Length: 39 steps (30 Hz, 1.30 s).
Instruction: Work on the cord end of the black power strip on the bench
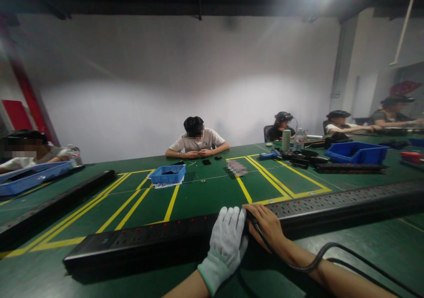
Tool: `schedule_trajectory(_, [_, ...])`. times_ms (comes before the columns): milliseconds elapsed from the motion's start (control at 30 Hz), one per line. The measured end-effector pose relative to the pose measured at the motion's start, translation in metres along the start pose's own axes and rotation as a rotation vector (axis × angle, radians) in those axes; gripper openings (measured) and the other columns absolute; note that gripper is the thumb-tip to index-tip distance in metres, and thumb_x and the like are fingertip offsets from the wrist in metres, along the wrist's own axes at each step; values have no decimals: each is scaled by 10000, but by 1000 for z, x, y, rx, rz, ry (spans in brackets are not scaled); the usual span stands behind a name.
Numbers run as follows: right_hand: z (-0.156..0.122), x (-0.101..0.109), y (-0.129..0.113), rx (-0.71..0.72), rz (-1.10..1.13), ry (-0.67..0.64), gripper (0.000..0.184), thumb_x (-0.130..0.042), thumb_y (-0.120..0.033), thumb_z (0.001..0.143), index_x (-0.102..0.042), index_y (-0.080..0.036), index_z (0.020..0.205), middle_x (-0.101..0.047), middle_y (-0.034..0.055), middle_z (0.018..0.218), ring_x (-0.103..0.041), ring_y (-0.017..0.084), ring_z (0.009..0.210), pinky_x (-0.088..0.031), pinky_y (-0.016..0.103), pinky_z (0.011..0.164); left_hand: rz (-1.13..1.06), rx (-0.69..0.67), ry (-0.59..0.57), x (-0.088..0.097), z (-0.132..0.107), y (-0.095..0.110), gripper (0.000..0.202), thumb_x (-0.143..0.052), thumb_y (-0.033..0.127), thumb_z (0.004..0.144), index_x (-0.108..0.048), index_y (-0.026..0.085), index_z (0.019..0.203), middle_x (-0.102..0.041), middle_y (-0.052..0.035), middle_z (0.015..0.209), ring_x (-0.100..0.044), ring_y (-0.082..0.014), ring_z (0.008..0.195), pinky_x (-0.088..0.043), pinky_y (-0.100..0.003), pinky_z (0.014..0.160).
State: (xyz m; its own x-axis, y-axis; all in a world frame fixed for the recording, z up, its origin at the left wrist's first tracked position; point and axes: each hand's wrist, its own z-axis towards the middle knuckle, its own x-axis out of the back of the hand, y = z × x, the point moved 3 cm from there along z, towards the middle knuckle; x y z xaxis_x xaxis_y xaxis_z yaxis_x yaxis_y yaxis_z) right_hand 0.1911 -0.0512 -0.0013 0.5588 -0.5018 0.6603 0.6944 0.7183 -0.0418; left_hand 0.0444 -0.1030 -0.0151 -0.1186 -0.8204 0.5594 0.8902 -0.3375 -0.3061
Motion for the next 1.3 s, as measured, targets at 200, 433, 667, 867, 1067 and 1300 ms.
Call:
schedule_trajectory(200, [1, 2, -1, 14, -22, 27, 404, -477, -129, 761, -527, -235, 1148, -631, 42, 1049, -591, 190, 938, -473, 331, 837, 24, -33, 2, 3, 3, 1, 553, -449, 350, 870, -376, 108, 1361, -501, -124, 1310, -418, -272, 1237, -343, -434, 1028])
schedule_trajectory(433, [0, 0, -1, 7, -7, 13, 403, -472, -135, 771, -518, -229, 1160, -627, 47, 1060, -588, 195, 944, -476, 340, 830, 16, -28, 0, 1, 2, 1, 560, -457, 341, 863, -369, 108, 1365, -500, -123, 1310, -415, -273, 1238, -340, -435, 1031])
schedule_trajectory(667, [1, 4, -2, 13, -5, 13, 385, -460, -132, 779, -528, -232, 1144, -627, 50, 1061, -590, 195, 949, -481, 339, 830, 13, -25, -13, -1, 2, 1, 577, -460, 361, 862, -361, 106, 1370, -505, -129, 1302, -414, -282, 1236, -346, -440, 1024])
schedule_trajectory(867, [0, 2, -1, 6, 7, -1, 381, -460, -137, 792, -515, -232, 1157, -619, 52, 1086, -581, 203, 972, -472, 356, 855, 12, -23, -29, -2, 1, 1, 576, -452, 365, 866, -355, 114, 1375, -490, -124, 1319, -413, -286, 1237, -354, -443, 1019])
schedule_trajectory(1067, [-1, 2, -1, -4, 16, -12, 375, -457, -136, 804, -508, -231, 1163, -616, 49, 1096, -576, 204, 976, -470, 362, 856, 9, -21, -37, -2, 2, 1, 582, -456, 358, 863, -344, 115, 1380, -494, -121, 1315, -407, -277, 1242, -339, -441, 1035])
schedule_trajectory(1300, [-1, 2, -1, -6, 17, -5, 388, -465, -133, 793, -509, -229, 1166, -619, 51, 1087, -579, 199, 970, -467, 349, 856, 18, -22, -4, -1, 1, 1, 567, -455, 371, 869, -371, 110, 1366, -493, -124, 1316, -414, -287, 1237, -351, -435, 1021])
